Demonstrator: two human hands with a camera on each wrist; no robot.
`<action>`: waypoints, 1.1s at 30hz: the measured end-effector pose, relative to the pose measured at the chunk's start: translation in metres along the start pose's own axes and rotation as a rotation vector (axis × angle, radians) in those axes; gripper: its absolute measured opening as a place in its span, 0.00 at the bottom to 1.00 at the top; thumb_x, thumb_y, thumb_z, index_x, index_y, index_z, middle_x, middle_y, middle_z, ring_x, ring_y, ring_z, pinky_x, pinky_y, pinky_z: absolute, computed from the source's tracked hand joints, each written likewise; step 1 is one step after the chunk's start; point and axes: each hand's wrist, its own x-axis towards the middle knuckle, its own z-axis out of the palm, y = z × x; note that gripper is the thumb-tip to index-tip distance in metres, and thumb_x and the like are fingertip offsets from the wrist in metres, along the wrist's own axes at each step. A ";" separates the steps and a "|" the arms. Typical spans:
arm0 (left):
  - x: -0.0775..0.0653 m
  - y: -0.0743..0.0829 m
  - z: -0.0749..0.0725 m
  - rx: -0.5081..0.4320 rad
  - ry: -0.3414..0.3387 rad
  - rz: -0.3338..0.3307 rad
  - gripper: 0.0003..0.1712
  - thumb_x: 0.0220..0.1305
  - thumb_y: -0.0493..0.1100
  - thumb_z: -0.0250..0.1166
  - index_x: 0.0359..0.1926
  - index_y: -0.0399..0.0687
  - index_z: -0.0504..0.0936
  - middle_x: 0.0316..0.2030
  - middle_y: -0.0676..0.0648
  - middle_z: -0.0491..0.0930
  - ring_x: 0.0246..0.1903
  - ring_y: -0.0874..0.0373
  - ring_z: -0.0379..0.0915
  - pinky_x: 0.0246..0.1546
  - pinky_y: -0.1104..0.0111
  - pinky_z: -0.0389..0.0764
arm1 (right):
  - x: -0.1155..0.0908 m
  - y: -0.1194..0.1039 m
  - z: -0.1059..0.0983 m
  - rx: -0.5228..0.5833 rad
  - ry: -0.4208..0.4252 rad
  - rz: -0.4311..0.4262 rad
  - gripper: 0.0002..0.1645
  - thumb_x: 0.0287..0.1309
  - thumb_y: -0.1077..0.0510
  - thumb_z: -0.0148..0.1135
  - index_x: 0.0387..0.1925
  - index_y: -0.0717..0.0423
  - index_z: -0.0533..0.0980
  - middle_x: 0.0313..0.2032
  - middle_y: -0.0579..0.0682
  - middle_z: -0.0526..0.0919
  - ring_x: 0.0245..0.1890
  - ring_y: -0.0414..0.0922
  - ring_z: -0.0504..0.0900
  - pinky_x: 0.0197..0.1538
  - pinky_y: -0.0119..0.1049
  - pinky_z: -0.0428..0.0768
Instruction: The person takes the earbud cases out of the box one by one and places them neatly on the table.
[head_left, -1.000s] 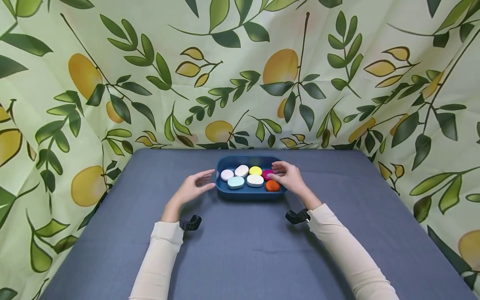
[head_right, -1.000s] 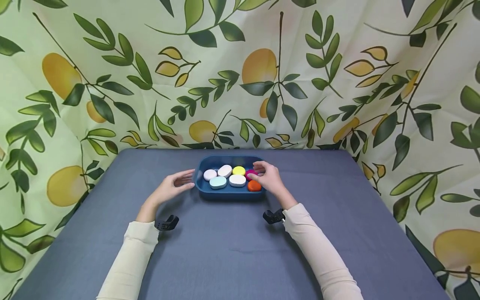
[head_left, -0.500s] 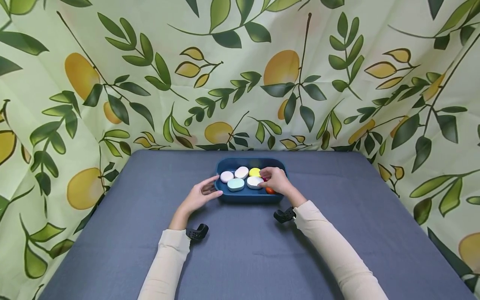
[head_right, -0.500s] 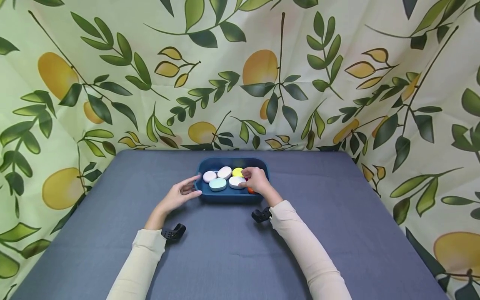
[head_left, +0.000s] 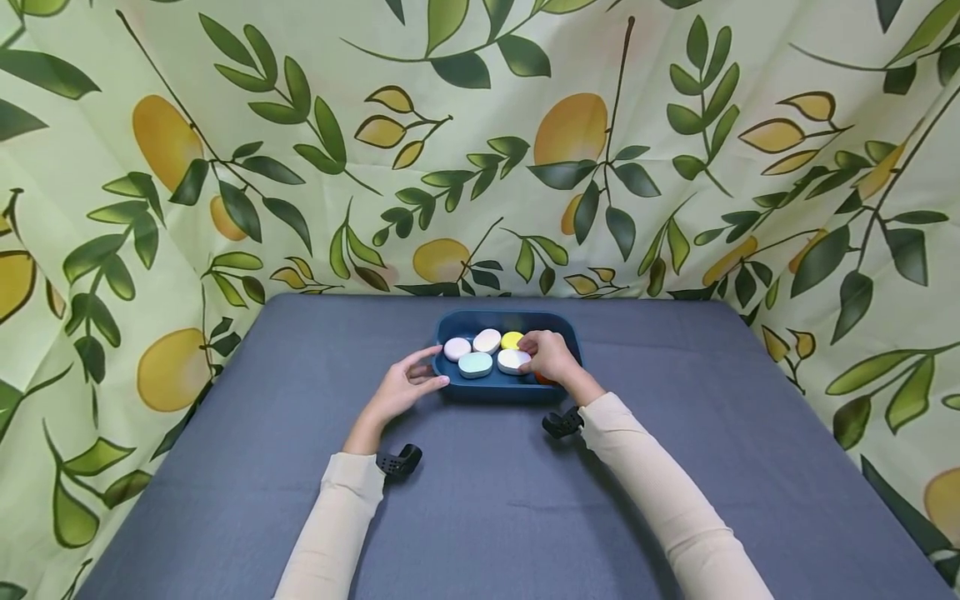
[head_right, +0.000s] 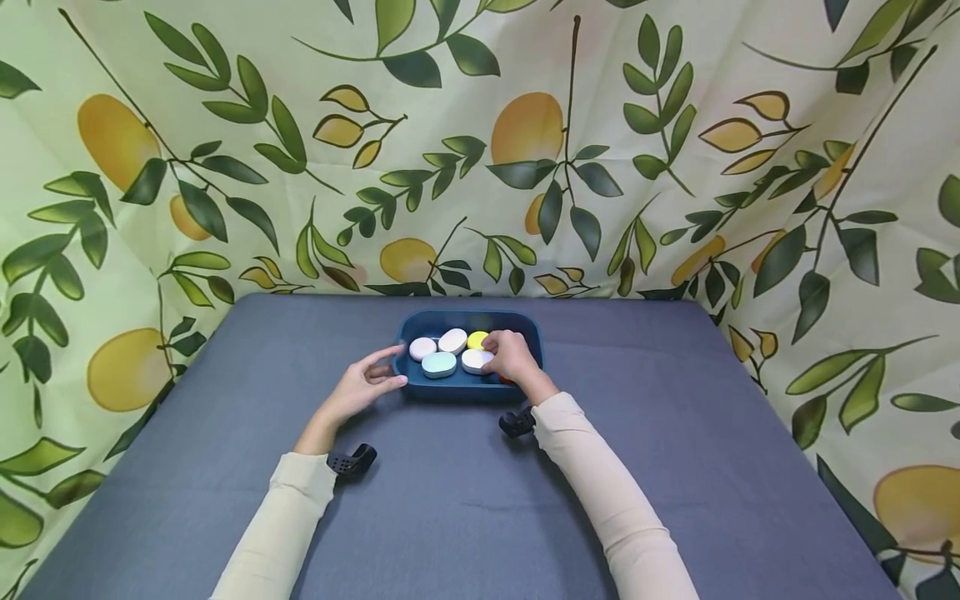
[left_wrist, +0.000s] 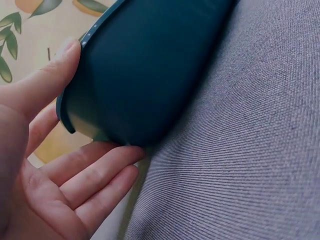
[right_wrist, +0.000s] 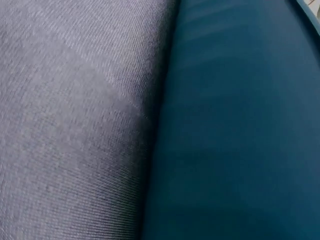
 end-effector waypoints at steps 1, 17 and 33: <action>0.000 0.000 0.000 0.000 0.002 -0.002 0.36 0.61 0.45 0.68 0.69 0.53 0.67 0.71 0.41 0.63 0.65 0.42 0.69 0.61 0.51 0.75 | 0.001 0.000 0.000 -0.009 -0.001 0.004 0.21 0.46 0.67 0.73 0.44 0.67 0.79 0.46 0.64 0.85 0.47 0.54 0.83 0.55 0.45 0.81; 0.004 -0.002 0.005 -0.016 0.030 0.003 0.35 0.61 0.45 0.67 0.69 0.54 0.67 0.71 0.40 0.63 0.65 0.42 0.69 0.60 0.52 0.77 | -0.011 -0.002 -0.014 0.062 0.086 -0.032 0.19 0.44 0.64 0.75 0.41 0.64 0.80 0.42 0.62 0.86 0.41 0.52 0.83 0.51 0.45 0.82; 0.005 -0.003 0.006 -0.017 0.048 -0.027 0.35 0.61 0.47 0.67 0.68 0.56 0.67 0.65 0.36 0.71 0.62 0.43 0.72 0.57 0.53 0.79 | -0.059 -0.024 -0.009 0.273 0.133 -0.155 0.20 0.42 0.65 0.76 0.40 0.66 0.80 0.40 0.63 0.86 0.40 0.51 0.86 0.48 0.47 0.85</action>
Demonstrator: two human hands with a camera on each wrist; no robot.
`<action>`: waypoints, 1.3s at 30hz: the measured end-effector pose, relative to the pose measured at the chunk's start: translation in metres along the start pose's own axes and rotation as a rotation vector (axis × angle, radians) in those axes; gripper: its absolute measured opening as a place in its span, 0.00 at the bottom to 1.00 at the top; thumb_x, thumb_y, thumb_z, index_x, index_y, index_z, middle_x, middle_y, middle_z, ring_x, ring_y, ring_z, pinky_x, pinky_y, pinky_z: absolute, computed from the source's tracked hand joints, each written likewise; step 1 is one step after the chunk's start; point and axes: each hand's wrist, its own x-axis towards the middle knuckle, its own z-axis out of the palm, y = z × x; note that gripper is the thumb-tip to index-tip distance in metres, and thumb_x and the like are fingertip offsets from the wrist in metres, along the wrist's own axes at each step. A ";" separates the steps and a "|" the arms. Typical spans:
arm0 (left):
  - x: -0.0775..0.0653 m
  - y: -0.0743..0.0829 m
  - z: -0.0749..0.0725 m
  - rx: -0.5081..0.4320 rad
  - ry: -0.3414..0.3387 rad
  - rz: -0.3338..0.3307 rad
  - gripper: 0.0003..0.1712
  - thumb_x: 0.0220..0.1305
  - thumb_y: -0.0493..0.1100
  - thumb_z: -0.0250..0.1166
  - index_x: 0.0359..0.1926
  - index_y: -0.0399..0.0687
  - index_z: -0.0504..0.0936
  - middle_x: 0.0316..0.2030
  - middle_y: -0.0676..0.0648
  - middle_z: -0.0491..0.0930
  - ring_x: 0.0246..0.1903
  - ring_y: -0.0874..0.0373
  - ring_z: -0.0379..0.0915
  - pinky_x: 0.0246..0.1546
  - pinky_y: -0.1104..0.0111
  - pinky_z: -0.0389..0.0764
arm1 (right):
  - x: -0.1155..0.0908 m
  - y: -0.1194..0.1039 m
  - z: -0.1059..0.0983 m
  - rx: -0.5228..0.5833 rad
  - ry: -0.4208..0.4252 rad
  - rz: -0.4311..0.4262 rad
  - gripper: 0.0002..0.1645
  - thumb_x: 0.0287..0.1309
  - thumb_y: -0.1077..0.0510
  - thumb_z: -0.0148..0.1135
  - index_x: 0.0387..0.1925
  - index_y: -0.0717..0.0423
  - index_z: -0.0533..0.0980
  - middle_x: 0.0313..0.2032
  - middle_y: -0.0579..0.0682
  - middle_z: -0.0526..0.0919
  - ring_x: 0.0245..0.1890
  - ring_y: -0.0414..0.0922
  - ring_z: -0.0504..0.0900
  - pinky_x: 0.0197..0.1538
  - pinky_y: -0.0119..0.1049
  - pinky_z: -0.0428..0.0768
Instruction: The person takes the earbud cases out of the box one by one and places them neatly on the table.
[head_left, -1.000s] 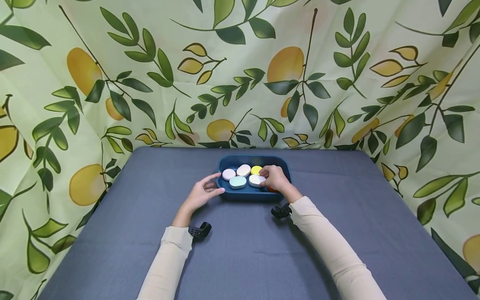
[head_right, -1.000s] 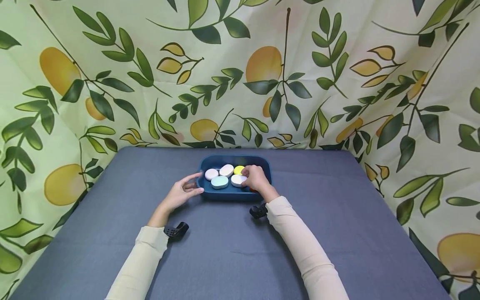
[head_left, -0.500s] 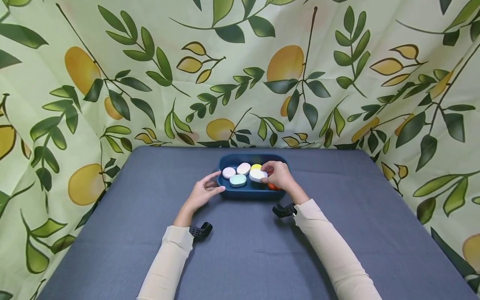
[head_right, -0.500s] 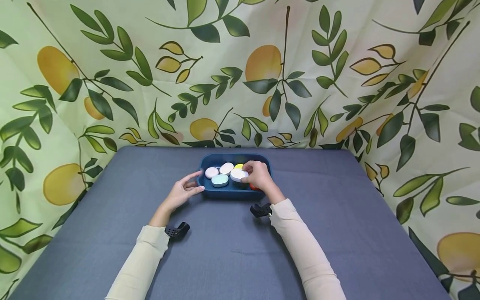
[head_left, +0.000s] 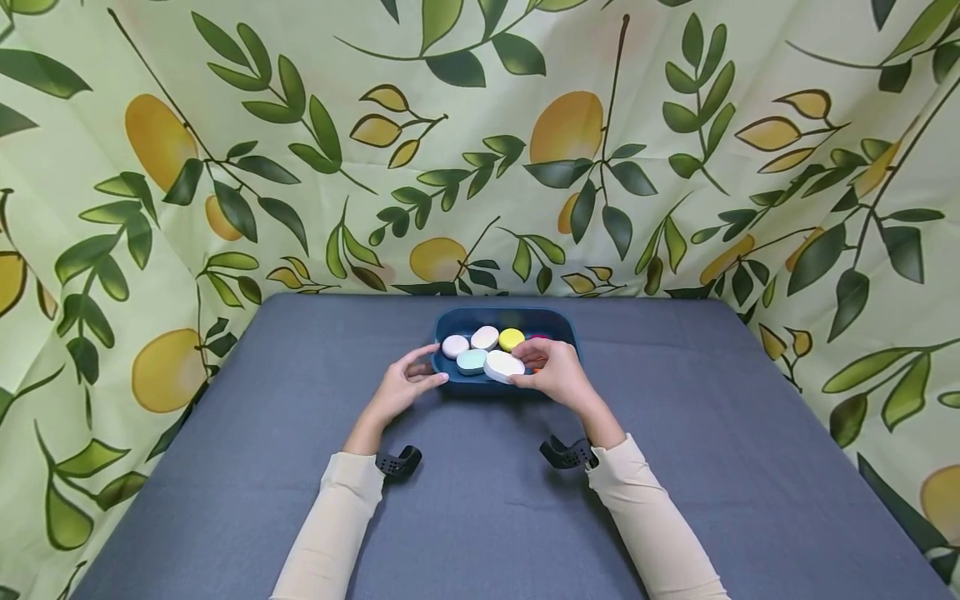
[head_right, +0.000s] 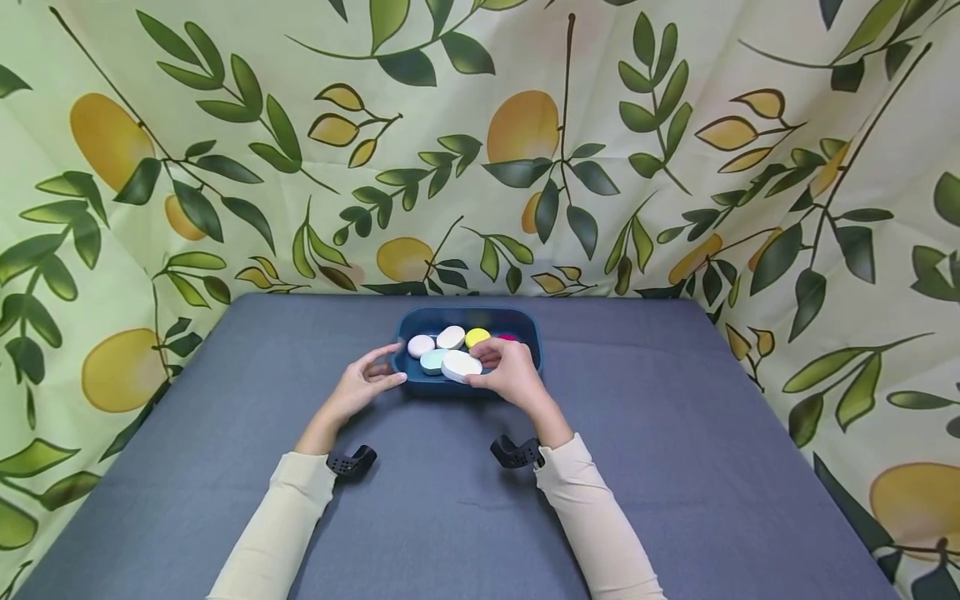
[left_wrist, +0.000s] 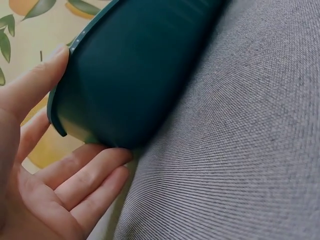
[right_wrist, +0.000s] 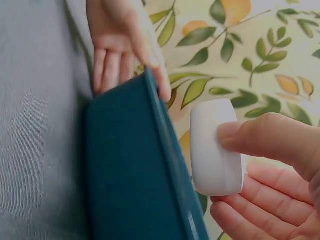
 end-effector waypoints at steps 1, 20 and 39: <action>0.000 0.000 0.000 -0.001 -0.004 -0.003 0.35 0.61 0.47 0.67 0.69 0.56 0.67 0.65 0.36 0.71 0.62 0.43 0.72 0.57 0.53 0.78 | -0.003 -0.001 0.001 0.013 -0.001 -0.002 0.20 0.41 0.65 0.76 0.40 0.66 0.80 0.40 0.63 0.86 0.40 0.51 0.86 0.48 0.47 0.85; -0.002 0.002 0.002 -0.040 -0.039 -0.022 0.36 0.63 0.47 0.65 0.71 0.58 0.63 0.71 0.38 0.62 0.68 0.42 0.64 0.66 0.47 0.70 | -0.020 -0.005 0.031 0.029 -0.183 -0.044 0.21 0.40 0.61 0.78 0.40 0.62 0.83 0.39 0.59 0.88 0.39 0.47 0.87 0.48 0.39 0.85; -0.001 0.001 0.000 -0.053 -0.060 -0.051 0.38 0.65 0.46 0.64 0.73 0.53 0.59 0.71 0.35 0.61 0.70 0.41 0.61 0.68 0.45 0.66 | -0.022 0.010 0.068 -0.044 -0.188 -0.107 0.20 0.37 0.63 0.79 0.37 0.63 0.84 0.35 0.58 0.89 0.34 0.46 0.87 0.42 0.33 0.86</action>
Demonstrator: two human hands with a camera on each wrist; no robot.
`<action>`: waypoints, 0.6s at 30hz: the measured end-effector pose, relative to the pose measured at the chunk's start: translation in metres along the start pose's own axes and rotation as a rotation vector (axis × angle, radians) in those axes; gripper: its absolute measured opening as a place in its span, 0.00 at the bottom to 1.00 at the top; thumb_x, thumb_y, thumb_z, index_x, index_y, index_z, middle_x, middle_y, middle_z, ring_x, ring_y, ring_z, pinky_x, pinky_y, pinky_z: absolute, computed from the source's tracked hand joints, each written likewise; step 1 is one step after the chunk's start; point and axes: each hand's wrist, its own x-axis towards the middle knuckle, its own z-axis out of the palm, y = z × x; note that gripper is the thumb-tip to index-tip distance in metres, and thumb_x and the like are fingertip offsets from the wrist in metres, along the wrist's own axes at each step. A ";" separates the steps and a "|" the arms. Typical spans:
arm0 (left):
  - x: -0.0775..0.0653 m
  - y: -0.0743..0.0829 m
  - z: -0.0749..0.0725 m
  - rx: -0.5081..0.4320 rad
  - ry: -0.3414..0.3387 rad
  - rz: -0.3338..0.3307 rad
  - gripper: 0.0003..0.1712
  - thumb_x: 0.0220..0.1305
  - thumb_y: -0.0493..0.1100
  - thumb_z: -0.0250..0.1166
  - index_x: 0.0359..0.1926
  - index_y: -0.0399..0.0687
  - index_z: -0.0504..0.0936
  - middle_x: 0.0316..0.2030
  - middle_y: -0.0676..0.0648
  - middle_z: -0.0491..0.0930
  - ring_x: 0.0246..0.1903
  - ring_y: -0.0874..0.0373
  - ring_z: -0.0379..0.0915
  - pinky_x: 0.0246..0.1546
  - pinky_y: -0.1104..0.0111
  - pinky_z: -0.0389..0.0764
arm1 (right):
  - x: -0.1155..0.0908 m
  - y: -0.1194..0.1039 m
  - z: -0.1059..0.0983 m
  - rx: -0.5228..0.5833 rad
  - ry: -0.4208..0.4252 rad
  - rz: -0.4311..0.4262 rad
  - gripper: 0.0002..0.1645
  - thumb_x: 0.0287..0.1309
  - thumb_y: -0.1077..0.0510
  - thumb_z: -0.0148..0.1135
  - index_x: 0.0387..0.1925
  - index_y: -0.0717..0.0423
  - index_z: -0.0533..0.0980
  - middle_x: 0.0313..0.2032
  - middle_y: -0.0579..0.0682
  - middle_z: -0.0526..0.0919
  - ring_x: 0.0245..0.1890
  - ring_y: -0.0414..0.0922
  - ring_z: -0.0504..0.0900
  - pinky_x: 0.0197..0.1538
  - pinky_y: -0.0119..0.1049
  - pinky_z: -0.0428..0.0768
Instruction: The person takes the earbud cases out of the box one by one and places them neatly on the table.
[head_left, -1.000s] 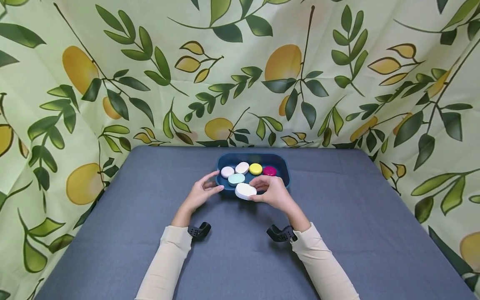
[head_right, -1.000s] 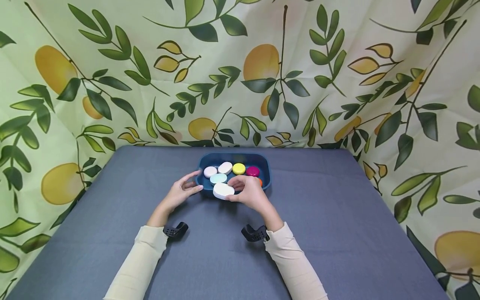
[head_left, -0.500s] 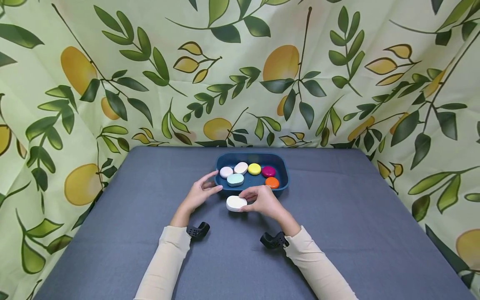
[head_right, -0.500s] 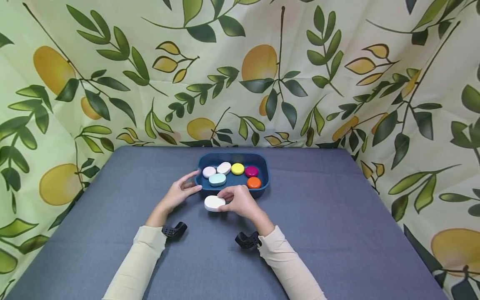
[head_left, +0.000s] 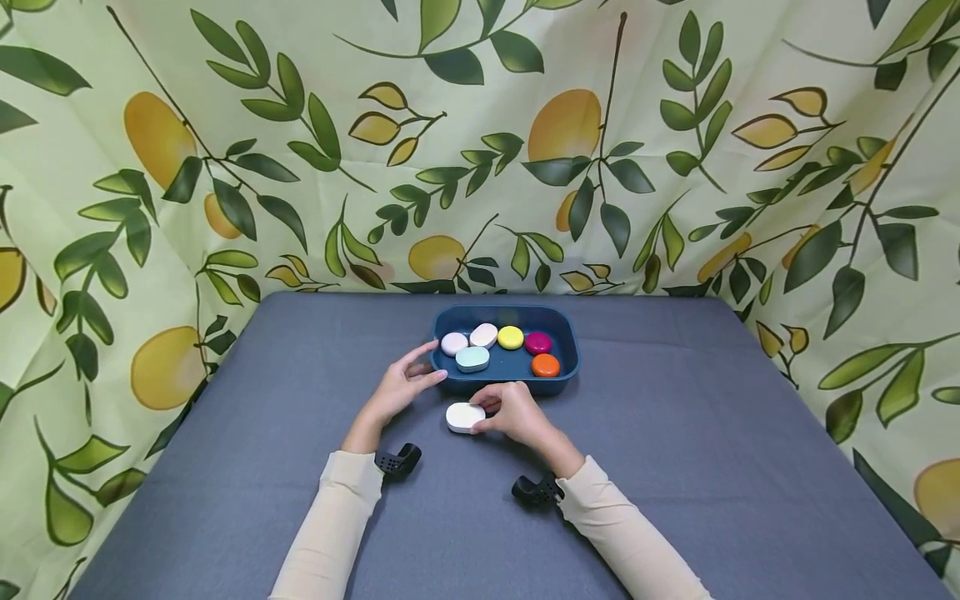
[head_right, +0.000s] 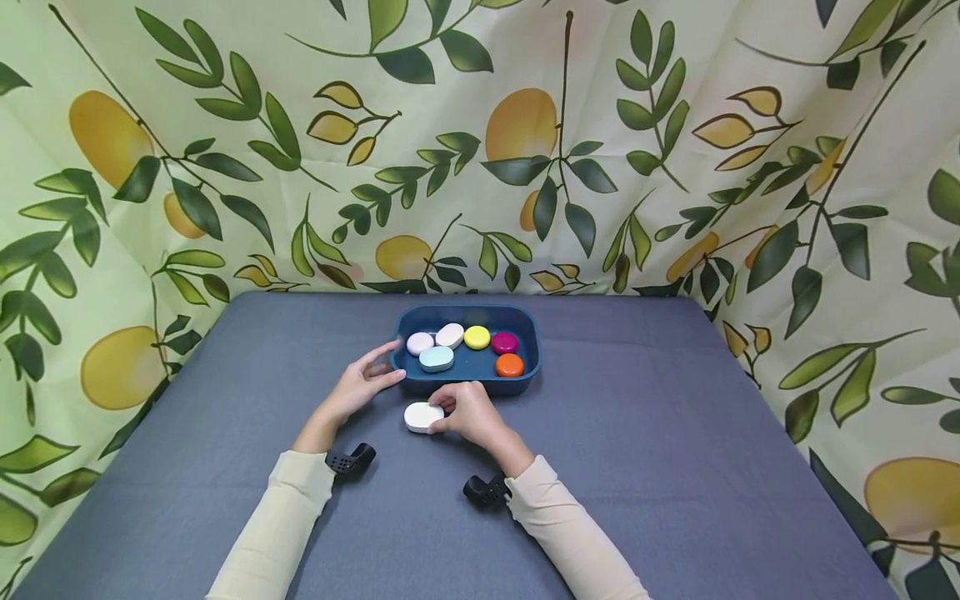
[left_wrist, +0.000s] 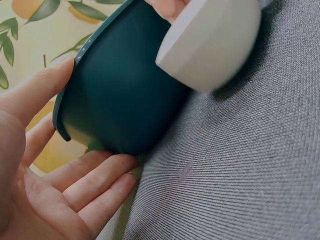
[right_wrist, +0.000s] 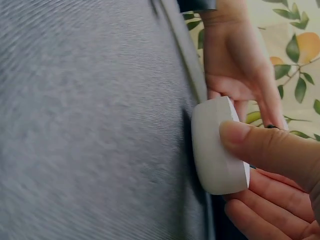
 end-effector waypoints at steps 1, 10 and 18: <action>0.000 0.000 0.000 0.001 0.001 0.001 0.38 0.65 0.47 0.64 0.73 0.54 0.60 0.71 0.36 0.61 0.70 0.41 0.61 0.68 0.45 0.65 | 0.000 0.000 0.001 -0.007 0.002 -0.002 0.20 0.37 0.63 0.79 0.37 0.63 0.84 0.35 0.58 0.89 0.34 0.46 0.87 0.42 0.32 0.86; -0.003 0.002 0.002 0.025 0.007 0.020 0.37 0.64 0.50 0.65 0.71 0.58 0.62 0.70 0.38 0.63 0.69 0.42 0.64 0.67 0.46 0.67 | -0.001 -0.004 0.001 -0.022 -0.013 0.014 0.22 0.39 0.63 0.78 0.40 0.63 0.83 0.38 0.58 0.89 0.37 0.47 0.87 0.43 0.34 0.86; -0.001 -0.001 0.001 0.010 0.011 0.012 0.37 0.64 0.50 0.65 0.71 0.59 0.62 0.71 0.38 0.63 0.69 0.42 0.63 0.67 0.45 0.67 | -0.002 -0.011 -0.013 -0.039 -0.024 -0.011 0.22 0.43 0.60 0.77 0.43 0.64 0.82 0.41 0.58 0.88 0.40 0.49 0.88 0.46 0.37 0.85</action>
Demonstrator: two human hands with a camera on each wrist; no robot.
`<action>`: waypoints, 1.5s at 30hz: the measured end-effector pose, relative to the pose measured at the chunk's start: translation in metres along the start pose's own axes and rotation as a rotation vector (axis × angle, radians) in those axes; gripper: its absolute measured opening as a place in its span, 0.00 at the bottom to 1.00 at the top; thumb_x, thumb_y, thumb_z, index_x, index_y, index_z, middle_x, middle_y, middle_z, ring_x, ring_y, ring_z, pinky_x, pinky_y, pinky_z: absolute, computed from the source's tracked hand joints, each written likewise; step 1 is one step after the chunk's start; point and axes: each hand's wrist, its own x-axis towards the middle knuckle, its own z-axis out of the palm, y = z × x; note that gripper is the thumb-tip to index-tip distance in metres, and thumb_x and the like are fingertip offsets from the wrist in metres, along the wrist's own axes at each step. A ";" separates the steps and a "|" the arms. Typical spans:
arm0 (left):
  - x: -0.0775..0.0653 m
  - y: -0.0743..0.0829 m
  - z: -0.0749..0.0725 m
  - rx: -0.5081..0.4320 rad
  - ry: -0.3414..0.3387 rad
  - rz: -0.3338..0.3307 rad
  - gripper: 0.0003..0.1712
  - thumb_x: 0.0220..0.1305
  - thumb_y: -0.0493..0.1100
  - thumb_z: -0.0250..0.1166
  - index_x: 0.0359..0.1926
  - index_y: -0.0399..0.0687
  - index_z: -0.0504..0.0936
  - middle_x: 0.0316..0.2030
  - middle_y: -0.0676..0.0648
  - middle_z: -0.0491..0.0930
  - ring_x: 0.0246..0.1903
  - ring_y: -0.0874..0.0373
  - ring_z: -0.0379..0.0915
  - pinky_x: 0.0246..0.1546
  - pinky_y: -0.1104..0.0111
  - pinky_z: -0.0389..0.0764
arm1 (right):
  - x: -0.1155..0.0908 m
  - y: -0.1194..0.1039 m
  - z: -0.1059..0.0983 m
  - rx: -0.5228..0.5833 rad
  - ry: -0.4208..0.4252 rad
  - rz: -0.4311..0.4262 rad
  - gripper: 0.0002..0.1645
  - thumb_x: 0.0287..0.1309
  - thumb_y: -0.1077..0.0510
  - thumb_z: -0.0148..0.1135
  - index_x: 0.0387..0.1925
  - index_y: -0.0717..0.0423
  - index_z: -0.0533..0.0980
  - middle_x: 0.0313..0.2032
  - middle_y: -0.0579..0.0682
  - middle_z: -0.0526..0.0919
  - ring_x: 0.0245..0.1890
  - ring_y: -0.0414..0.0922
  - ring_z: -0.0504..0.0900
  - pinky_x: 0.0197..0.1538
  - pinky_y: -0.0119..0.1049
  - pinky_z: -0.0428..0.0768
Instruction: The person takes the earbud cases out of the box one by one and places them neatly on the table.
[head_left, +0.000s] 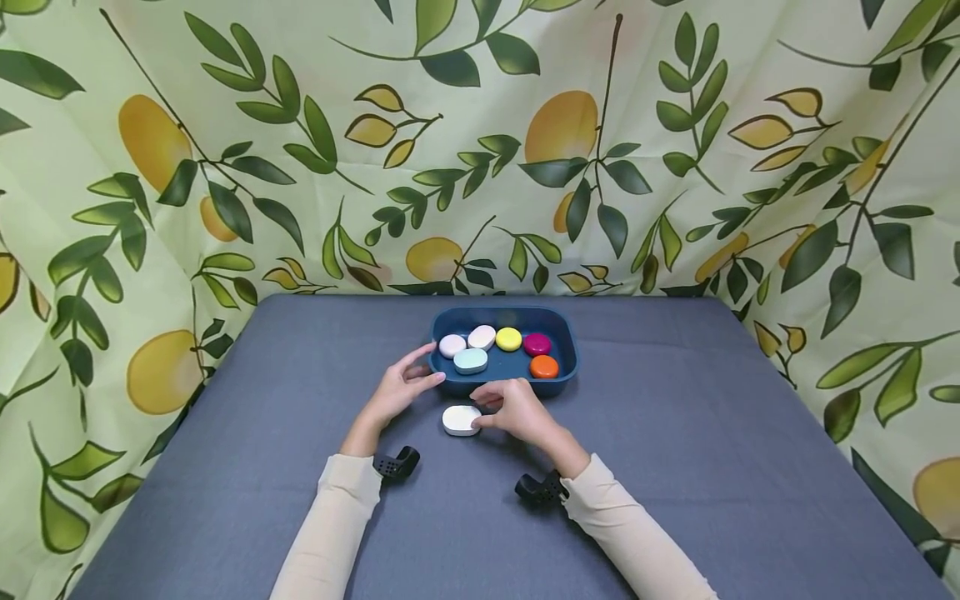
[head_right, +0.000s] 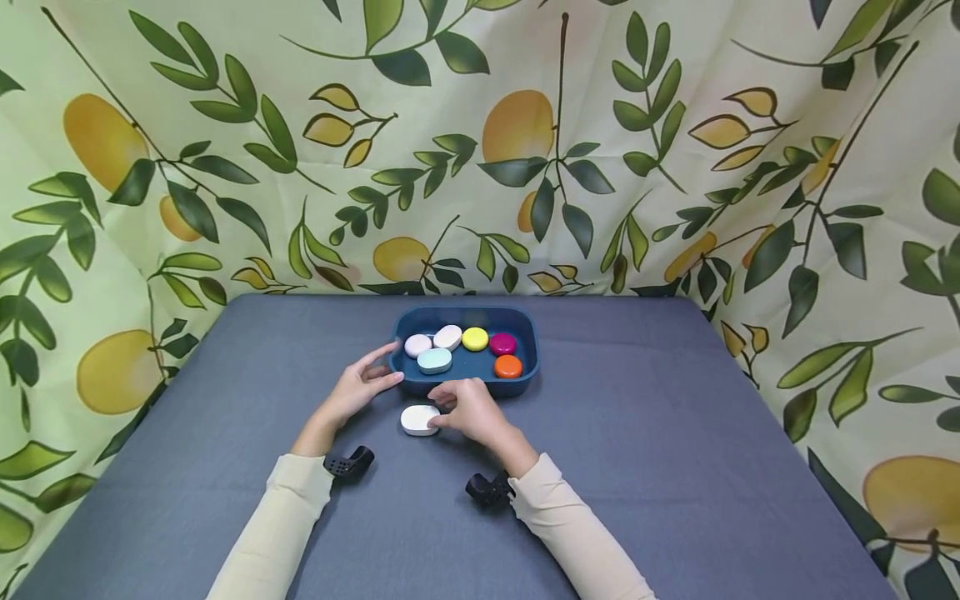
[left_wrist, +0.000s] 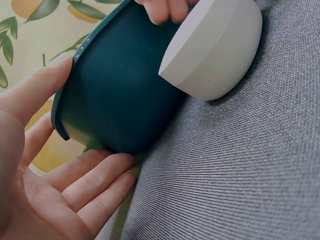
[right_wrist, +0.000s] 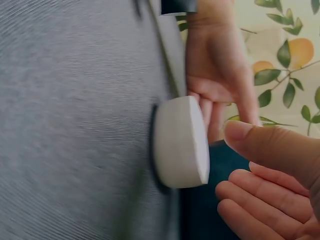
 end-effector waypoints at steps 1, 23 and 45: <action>0.000 0.000 0.000 -0.001 0.000 0.000 0.37 0.63 0.50 0.65 0.71 0.59 0.62 0.71 0.38 0.63 0.69 0.42 0.63 0.67 0.45 0.67 | 0.000 -0.001 -0.002 0.009 0.000 -0.001 0.22 0.44 0.60 0.76 0.43 0.65 0.82 0.41 0.59 0.88 0.41 0.50 0.88 0.47 0.37 0.85; 0.012 0.008 -0.008 0.068 -0.037 0.053 0.33 0.66 0.48 0.62 0.69 0.50 0.63 0.71 0.37 0.60 0.70 0.39 0.60 0.70 0.48 0.63 | 0.053 0.027 -0.042 0.032 0.123 0.110 0.17 0.49 0.63 0.72 0.42 0.66 0.81 0.38 0.62 0.87 0.37 0.49 0.85 0.43 0.37 0.84; 0.041 0.005 -0.007 0.034 0.025 0.035 0.32 0.65 0.43 0.63 0.68 0.53 0.65 0.71 0.33 0.60 0.70 0.39 0.61 0.67 0.47 0.67 | 0.084 0.033 -0.031 -0.075 -0.045 0.237 0.20 0.47 0.64 0.74 0.44 0.67 0.81 0.44 0.61 0.87 0.43 0.50 0.86 0.51 0.36 0.84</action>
